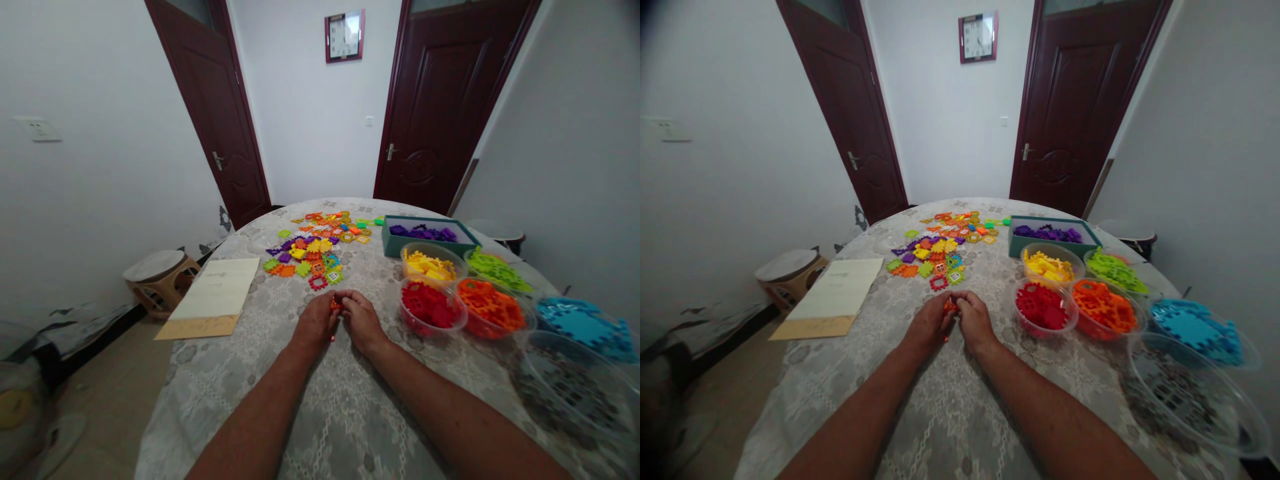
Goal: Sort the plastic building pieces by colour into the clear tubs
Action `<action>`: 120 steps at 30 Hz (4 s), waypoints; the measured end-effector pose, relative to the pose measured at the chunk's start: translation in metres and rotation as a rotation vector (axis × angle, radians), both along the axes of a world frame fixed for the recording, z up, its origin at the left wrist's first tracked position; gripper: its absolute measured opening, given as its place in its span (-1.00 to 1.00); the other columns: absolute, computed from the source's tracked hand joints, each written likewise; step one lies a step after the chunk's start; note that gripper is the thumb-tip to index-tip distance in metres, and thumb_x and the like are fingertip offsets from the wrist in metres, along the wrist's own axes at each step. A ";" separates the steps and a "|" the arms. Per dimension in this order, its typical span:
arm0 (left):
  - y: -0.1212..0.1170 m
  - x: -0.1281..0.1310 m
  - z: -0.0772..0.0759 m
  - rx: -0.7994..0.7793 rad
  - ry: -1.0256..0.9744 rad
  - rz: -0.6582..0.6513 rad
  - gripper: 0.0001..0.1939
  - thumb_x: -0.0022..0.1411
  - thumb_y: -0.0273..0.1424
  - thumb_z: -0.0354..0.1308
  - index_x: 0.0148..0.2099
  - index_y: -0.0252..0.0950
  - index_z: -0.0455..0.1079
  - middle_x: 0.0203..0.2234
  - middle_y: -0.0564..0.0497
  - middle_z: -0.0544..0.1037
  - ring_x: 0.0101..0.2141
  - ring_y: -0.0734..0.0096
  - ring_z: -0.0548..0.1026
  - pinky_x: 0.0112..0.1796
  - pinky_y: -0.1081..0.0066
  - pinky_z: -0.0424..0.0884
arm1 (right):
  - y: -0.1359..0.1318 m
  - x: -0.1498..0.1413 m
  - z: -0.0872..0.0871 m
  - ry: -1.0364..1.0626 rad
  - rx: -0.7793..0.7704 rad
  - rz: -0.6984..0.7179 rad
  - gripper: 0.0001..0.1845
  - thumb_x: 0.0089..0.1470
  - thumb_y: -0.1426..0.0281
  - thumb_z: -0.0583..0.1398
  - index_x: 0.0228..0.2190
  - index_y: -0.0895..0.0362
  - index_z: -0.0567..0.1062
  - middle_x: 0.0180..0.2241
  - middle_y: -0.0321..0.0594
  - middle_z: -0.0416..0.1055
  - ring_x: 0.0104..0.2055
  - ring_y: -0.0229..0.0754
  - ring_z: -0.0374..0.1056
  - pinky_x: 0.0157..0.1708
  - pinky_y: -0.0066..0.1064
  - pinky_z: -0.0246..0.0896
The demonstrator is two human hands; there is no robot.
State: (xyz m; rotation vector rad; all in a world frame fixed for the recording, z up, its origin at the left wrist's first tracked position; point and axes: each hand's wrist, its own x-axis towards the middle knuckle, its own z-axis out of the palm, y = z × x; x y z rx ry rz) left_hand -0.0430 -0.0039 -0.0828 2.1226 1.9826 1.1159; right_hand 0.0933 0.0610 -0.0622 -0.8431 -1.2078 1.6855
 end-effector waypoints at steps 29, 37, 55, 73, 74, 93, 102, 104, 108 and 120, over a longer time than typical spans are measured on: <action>-0.007 0.002 0.019 0.088 -0.274 -0.014 -0.47 0.15 -0.66 0.04 0.10 -0.18 0.51 -0.04 -0.10 0.54 0.04 0.19 0.51 0.13 0.08 0.46 | 0.004 0.002 -0.006 0.034 0.057 -0.014 -0.71 -0.03 0.26 0.21 -0.26 0.09 0.58 -0.19 -0.11 0.54 -0.06 0.01 0.48 -0.15 -0.18 0.49; 0.001 -0.014 0.026 0.031 -1.121 0.224 -0.41 0.05 -0.49 0.21 0.18 -0.20 0.49 -0.25 0.00 0.61 -0.46 0.39 0.52 -0.41 0.32 0.54 | -0.010 0.021 0.010 -0.622 0.896 0.111 -0.75 0.18 0.37 0.16 -0.13 0.07 0.57 -0.13 -0.07 0.54 -0.03 0.00 0.43 0.08 -0.16 0.30; 0.006 -0.025 0.046 -0.001 -1.205 0.208 -0.30 -0.06 -0.43 0.35 0.21 -0.25 0.49 -0.25 0.00 0.65 -0.46 0.43 0.54 -0.46 0.46 0.48 | -0.032 0.014 0.026 -0.776 0.917 0.355 -0.90 0.21 0.35 0.28 -0.26 0.02 0.43 -0.27 -0.29 0.51 -0.29 -0.18 0.36 -0.31 -0.39 0.21; 0.007 -0.012 0.047 -0.073 -1.158 0.167 -0.44 0.05 -0.52 0.30 0.13 -0.15 0.54 -0.11 -0.08 0.63 -0.46 0.42 0.58 -0.50 0.44 0.56 | 0.061 0.242 0.123 -1.349 0.743 -0.522 -0.86 0.19 0.42 0.23 -0.22 0.12 0.59 -0.24 -0.15 0.63 -0.25 -0.13 0.48 -0.21 -0.37 0.24; 0.007 -0.012 0.047 -0.082 -1.156 0.157 -0.44 0.06 -0.53 0.29 0.15 -0.15 0.53 -0.13 -0.08 0.63 -0.48 0.42 0.58 -0.51 0.44 0.56 | 0.065 0.249 0.120 -1.405 0.719 -0.511 -0.86 0.19 0.43 0.23 -0.23 0.13 0.60 -0.24 -0.13 0.63 -0.24 -0.13 0.48 -0.22 -0.37 0.23; 0.005 -0.001 0.042 -0.122 -1.457 -0.145 -0.40 -0.03 -0.51 0.41 0.12 -0.27 0.53 -0.14 -0.10 0.67 -0.21 0.32 0.62 -0.20 0.39 0.54 | -0.031 0.084 0.087 -0.889 0.843 0.091 -0.80 0.29 0.34 0.21 -0.07 0.05 0.55 -0.21 -0.19 0.63 -0.24 -0.14 0.52 -0.16 -0.33 0.33; 0.005 -0.002 0.039 -0.190 -1.540 -0.252 -0.42 0.03 -0.47 0.49 0.13 -0.25 0.49 -0.10 -0.11 0.64 -0.10 0.22 0.65 -0.18 0.33 0.62 | -0.022 0.047 0.043 -0.622 0.493 -0.013 -0.79 0.16 0.38 0.22 -0.14 0.06 0.53 -0.34 -0.33 0.54 -0.30 -0.19 0.44 -0.30 -0.40 0.31; 0.007 -0.004 0.039 -0.188 -1.548 -0.233 -0.41 0.04 -0.46 0.51 0.13 -0.23 0.47 -0.08 -0.11 0.62 -0.05 0.12 0.66 -0.18 0.24 0.66 | -0.022 0.062 0.059 -0.666 0.559 -0.042 -0.70 0.16 0.37 0.23 -0.05 0.05 0.53 -0.31 -0.33 0.54 -0.30 -0.19 0.44 -0.29 -0.39 0.30; 0.009 -0.007 0.040 -0.213 -1.512 -0.206 -0.41 0.06 -0.46 0.51 0.14 -0.21 0.46 -0.04 -0.11 0.58 -0.06 0.07 0.67 -0.27 0.21 0.71 | -0.014 0.115 0.104 -0.812 0.751 -0.253 -0.70 0.23 0.33 0.19 -0.02 0.06 0.56 -0.24 -0.23 0.58 -0.24 -0.15 0.46 -0.18 -0.32 0.33; 0.005 -0.002 0.053 -0.334 -1.570 -0.202 -0.62 0.15 -0.52 0.39 0.04 -0.35 0.54 -0.08 -0.23 0.64 -0.20 0.15 0.70 -0.43 0.39 0.65 | 0.068 0.310 0.138 -1.338 0.736 -0.253 -0.80 0.17 0.42 0.15 -0.21 0.11 0.56 -0.30 -0.22 0.60 -0.29 -0.17 0.44 -0.23 -0.37 0.29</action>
